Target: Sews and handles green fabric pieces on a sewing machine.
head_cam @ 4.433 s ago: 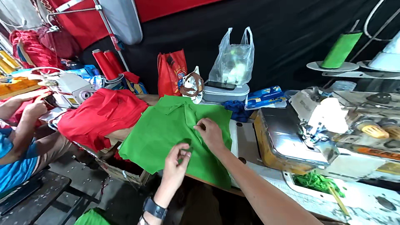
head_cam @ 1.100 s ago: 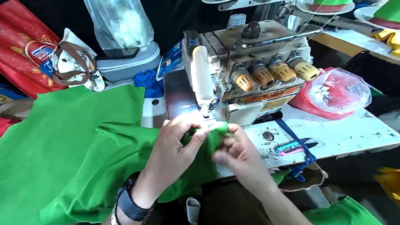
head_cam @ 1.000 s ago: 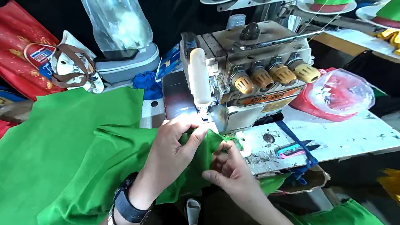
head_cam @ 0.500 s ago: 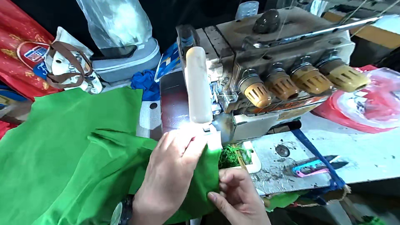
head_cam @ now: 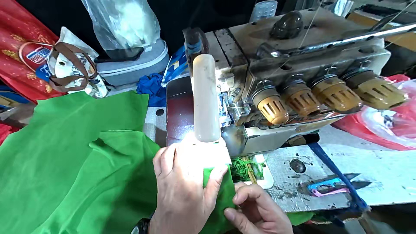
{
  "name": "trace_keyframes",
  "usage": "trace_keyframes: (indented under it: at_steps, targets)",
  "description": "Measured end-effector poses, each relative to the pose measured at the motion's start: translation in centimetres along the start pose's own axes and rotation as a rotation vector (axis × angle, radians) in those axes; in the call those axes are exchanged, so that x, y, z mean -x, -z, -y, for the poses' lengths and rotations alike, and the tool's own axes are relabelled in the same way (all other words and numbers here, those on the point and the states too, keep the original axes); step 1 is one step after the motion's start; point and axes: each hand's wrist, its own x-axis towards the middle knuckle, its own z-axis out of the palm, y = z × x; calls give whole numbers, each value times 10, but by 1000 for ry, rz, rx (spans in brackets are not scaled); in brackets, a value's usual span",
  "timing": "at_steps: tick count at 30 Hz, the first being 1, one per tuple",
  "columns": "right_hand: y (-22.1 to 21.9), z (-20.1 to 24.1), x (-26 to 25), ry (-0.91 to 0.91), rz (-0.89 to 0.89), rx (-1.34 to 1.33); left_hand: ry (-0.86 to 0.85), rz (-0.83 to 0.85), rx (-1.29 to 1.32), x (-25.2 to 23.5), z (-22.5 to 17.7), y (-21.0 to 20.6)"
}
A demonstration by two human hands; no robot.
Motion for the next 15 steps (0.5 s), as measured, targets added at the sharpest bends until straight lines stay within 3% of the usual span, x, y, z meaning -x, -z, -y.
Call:
trace_keyframes:
  at_steps: [5, 11, 15]
  targets:
    - [-5, 2, 7, -21, -95, 62, 38, -10, -35, 0, -6, 0]
    - [-7, -1, 23, -15, -46, 154, 22, -46, -81, 1, -10, -5]
    - [-9, 5, 50, -51, -25, 352, 19, -7, -58, 3, -12, -6]
